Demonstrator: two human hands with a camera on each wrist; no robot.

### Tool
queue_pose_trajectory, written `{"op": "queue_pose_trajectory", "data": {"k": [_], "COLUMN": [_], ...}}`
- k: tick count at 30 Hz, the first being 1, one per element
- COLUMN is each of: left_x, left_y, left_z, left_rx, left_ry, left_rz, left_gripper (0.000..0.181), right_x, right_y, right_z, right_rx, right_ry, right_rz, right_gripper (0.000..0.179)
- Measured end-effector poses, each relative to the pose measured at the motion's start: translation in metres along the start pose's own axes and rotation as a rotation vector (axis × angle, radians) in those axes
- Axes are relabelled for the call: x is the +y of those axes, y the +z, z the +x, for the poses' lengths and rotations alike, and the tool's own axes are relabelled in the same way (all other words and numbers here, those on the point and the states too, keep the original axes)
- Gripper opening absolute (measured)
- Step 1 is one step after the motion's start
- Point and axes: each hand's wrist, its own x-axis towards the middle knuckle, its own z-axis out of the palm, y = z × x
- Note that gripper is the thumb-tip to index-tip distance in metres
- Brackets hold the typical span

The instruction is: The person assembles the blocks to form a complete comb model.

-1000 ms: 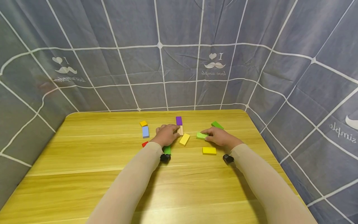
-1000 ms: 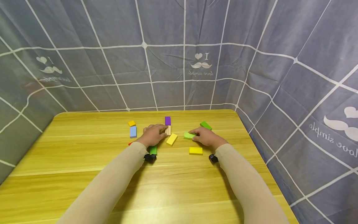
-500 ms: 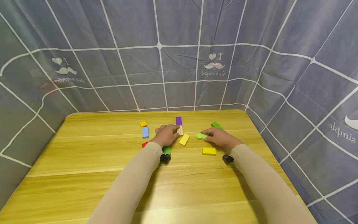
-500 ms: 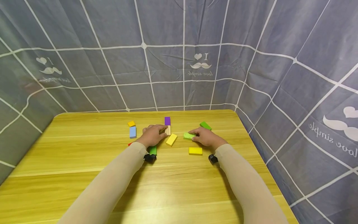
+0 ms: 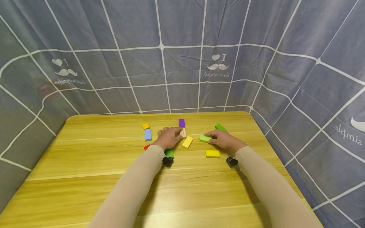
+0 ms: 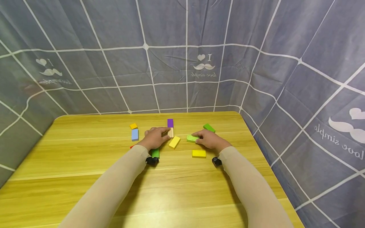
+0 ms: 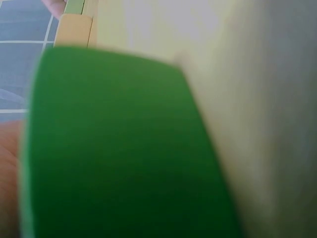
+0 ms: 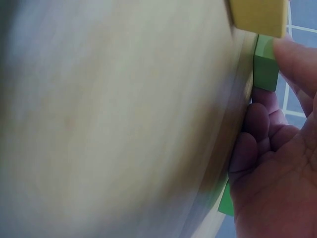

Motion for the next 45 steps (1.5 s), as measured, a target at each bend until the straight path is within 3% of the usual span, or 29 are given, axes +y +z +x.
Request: {"op": "queue_pose_trajectory", "data": {"k": [21, 27, 34, 45], "left_x": [-0.004, -0.004, 0.004, 0.008], "left_y": [0.002, -0.001, -0.005, -0.005], "left_z": [-0.001, -0.003, -0.011, -0.017], "left_rx": [-0.010, 0.006, -0.076, -0.143], "left_ry": [0.008, 0.087, 0.184, 0.192], "left_rz": [-0.024, -0.007, 0.079, 0.150], "left_gripper": [0.055, 0.056, 0.055, 0.054], "right_x": [0.004, 0.003, 0.000, -0.001], "right_y": [0.003, 0.002, -0.001, -0.001], "right_z": [0.001, 0.001, 0.000, 0.000], "right_rx": [-0.005, -0.012, -0.008, -0.015], "right_ry": [0.005, 0.020, 0.014, 0.015], "right_rz": [0.028, 0.021, 0.003, 0.016], "right_gripper": [0.043, 0.043, 0.043, 0.043]}}
